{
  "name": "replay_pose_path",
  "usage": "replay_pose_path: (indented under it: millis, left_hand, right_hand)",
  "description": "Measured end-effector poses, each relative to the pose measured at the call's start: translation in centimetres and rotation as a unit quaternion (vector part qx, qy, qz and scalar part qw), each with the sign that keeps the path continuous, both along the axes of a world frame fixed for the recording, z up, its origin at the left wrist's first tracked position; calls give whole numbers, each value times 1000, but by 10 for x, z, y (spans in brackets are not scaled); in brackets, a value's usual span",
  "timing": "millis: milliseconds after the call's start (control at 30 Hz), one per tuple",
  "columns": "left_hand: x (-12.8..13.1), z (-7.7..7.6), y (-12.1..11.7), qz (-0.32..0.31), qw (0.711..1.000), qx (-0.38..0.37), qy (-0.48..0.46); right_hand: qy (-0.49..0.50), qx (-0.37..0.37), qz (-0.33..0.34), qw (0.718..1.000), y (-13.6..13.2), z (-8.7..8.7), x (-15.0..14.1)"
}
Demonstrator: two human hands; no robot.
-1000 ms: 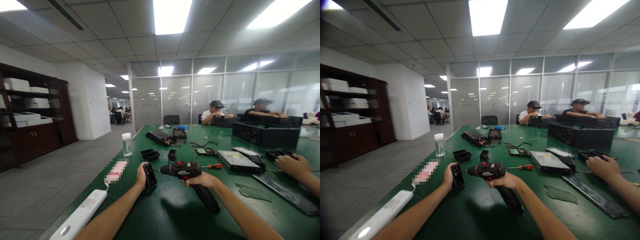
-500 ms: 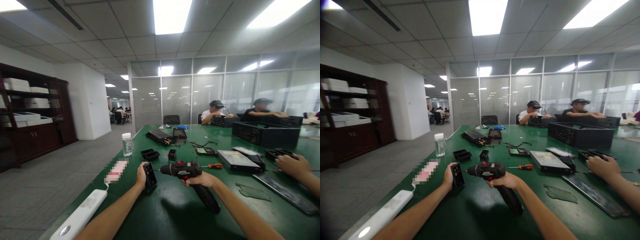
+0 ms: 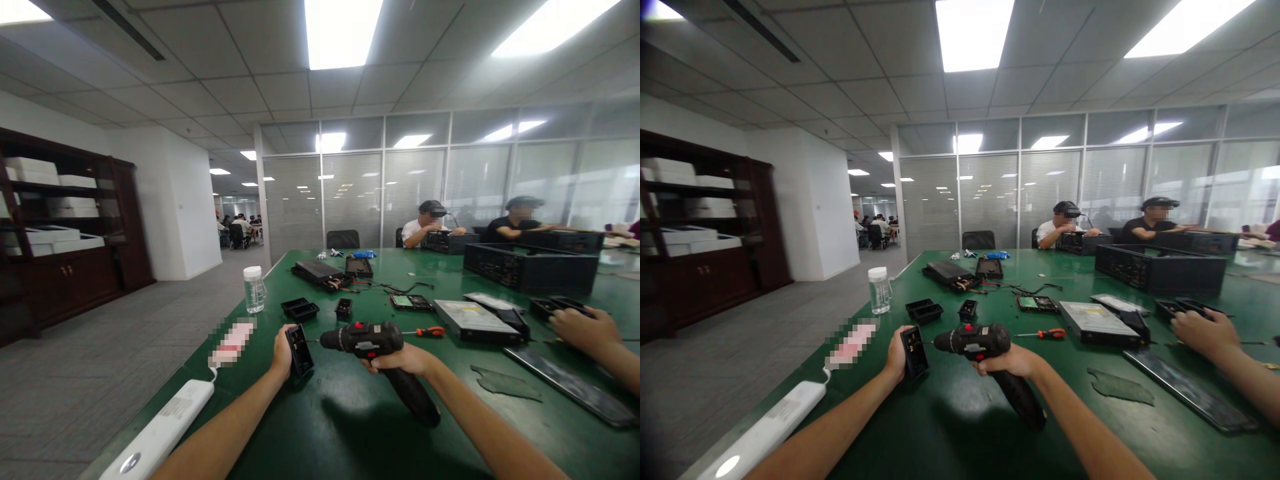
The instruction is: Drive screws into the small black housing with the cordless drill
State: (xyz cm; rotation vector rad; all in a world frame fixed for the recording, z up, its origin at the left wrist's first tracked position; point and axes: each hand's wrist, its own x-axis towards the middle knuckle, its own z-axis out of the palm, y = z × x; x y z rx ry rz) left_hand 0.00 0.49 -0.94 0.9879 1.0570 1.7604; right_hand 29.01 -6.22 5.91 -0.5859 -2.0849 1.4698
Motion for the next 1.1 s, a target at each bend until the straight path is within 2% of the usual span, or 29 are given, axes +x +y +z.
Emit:
replay_pose_path:
  millis: [433,800,1100]
  left_hand:
    - [0,0,0,20,1000,-3,15]
    - [0,-1,0,0,1000,2,-1]
    - [-2,-4,3,9,1000,5,20]
  right_hand:
    - [16,-4,6,1000,-2,3,-3]
    - [15,-1,12,1000,0,1,-2]
    - [22,-4,15,1000,3,-3,0]
